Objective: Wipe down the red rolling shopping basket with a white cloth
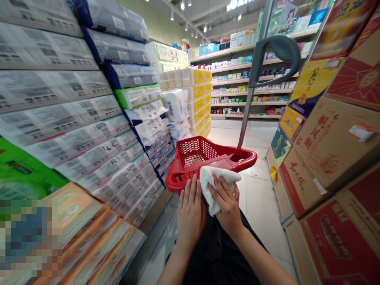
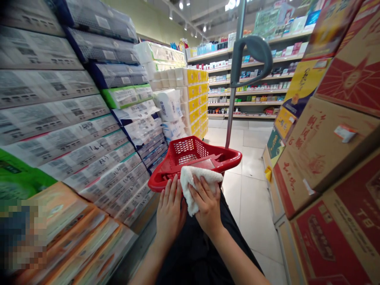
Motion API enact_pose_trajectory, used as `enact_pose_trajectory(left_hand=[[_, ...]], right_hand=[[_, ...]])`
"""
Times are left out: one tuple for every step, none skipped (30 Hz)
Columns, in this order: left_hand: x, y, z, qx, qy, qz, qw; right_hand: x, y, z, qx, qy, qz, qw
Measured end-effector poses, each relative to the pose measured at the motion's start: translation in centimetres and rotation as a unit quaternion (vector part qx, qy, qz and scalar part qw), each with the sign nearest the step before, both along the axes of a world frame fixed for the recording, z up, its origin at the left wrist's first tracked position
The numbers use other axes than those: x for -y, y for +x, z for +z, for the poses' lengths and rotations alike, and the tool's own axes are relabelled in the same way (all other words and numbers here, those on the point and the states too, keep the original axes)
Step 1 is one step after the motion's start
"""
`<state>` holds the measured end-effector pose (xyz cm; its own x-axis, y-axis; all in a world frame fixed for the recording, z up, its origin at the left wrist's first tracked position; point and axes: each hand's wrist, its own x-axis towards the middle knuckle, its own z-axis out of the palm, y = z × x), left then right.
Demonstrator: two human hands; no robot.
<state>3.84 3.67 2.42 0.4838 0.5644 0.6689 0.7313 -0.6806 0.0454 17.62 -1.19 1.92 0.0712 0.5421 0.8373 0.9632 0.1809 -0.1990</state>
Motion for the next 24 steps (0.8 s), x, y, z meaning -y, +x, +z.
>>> enact_pose_trajectory(left_hand=[[0.0, 0.0, 0.0, -0.010, 0.002, 0.001, 1.000], [0.0, -0.1, 0.1, -0.021, 0.004, 0.004, 1.000], [0.0, -0.1, 0.0, -0.032, 0.007, 0.009, 0.999], [0.0, -0.1, 0.0, -0.041, 0.010, 0.015, 0.999], [0.0, -0.1, -0.1, -0.049, 0.013, 0.020, 0.999], [-0.1, -0.1, -0.1, -0.055, 0.014, 0.024, 0.998], [-0.1, 0.0, -0.2, -0.059, 0.015, 0.026, 0.998], [-0.1, 0.0, -0.3, -0.061, 0.015, 0.028, 0.998], [-0.2, 0.1, -0.3, -0.061, 0.015, 0.030, 0.998], [-0.1, 0.2, -0.4, -0.059, 0.015, 0.030, 0.998], [-0.1, 0.2, -0.4, -0.055, 0.015, 0.031, 0.998], [0.0, 0.3, -0.4, -0.051, 0.015, 0.033, 0.998], [0.0, 0.4, -0.4, -0.046, 0.014, 0.035, 0.998], [0.1, 0.5, -0.4, -0.041, 0.014, 0.037, 0.998], [0.2, 0.6, -0.4, -0.036, 0.013, 0.039, 0.999], [0.3, 0.7, -0.4, -0.032, 0.013, 0.041, 0.999], [0.4, 0.7, -0.3, -0.029, 0.014, 0.042, 0.999], [0.4, 0.8, -0.3, -0.026, 0.015, 0.045, 0.999], [0.5, 0.8, -0.3, -0.024, 0.016, 0.047, 0.998], [0.5, 0.8, -0.2, -0.024, 0.017, 0.048, 0.998], [0.6, 0.8, -0.2, -0.023, 0.019, 0.048, 0.998], [0.6, 0.8, -0.1, -0.021, 0.021, 0.047, 0.998], [0.6, 0.8, -0.1, -0.019, 0.022, 0.046, 0.999], [0.7, 0.8, -0.1, -0.018, 0.020, 0.043, 0.999]], right_hand=[[0.1, 0.5, 0.1, 0.011, -0.001, 0.004, 1.000], [0.2, 1.3, 0.2, 0.020, 0.000, 0.004, 1.000], [0.3, 2.2, 0.2, 0.025, 0.004, 0.001, 1.000], [0.4, 3.3, 0.1, 0.027, 0.009, -0.005, 1.000], [0.5, 4.5, -0.1, 0.025, 0.014, -0.015, 0.999], [0.5, 5.7, -0.3, 0.018, 0.019, -0.028, 0.999], [0.5, 6.9, -0.6, 0.008, 0.024, -0.043, 0.999], [0.4, 8.0, -0.9, -0.005, 0.029, -0.057, 0.998], [0.3, 8.8, -1.2, -0.020, 0.034, -0.070, 0.997], [0.2, 9.4, -1.3, -0.038, 0.040, -0.081, 0.995], [0.1, 9.5, -1.4, -0.058, 0.044, -0.091, 0.993], [0.0, 9.3, -1.3, -0.079, 0.046, -0.099, 0.991], [-0.1, 8.6, -1.2, -0.097, 0.046, -0.102, 0.989], [-0.1, 7.6, -0.9, -0.110, 0.044, -0.101, 0.988], [-0.2, 6.3, -0.7, -0.115, 0.039, -0.096, 0.988], [-0.2, 4.9, -0.4, -0.112, 0.033, -0.087, 0.989], [-0.2, 3.4, -0.2, -0.102, 0.024, -0.073, 0.992], [-0.2, 2.0, -0.1, -0.088, 0.018, -0.057, 0.994], [-0.2, 0.7, 0.0, -0.074, 0.012, -0.040, 0.996], [-0.2, -0.3, 0.1, -0.061, 0.009, -0.024, 0.998], [-0.1, -1.0, 0.1, -0.050, 0.008, -0.010, 0.999], [-0.1, -1.4, 0.1, -0.040, 0.009, 0.001, 0.999], [0.0, -1.5, 0.2, -0.031, 0.010, 0.008, 0.999], [0.0, -1.3, 0.2, -0.020, 0.010, 0.013, 1.000]])
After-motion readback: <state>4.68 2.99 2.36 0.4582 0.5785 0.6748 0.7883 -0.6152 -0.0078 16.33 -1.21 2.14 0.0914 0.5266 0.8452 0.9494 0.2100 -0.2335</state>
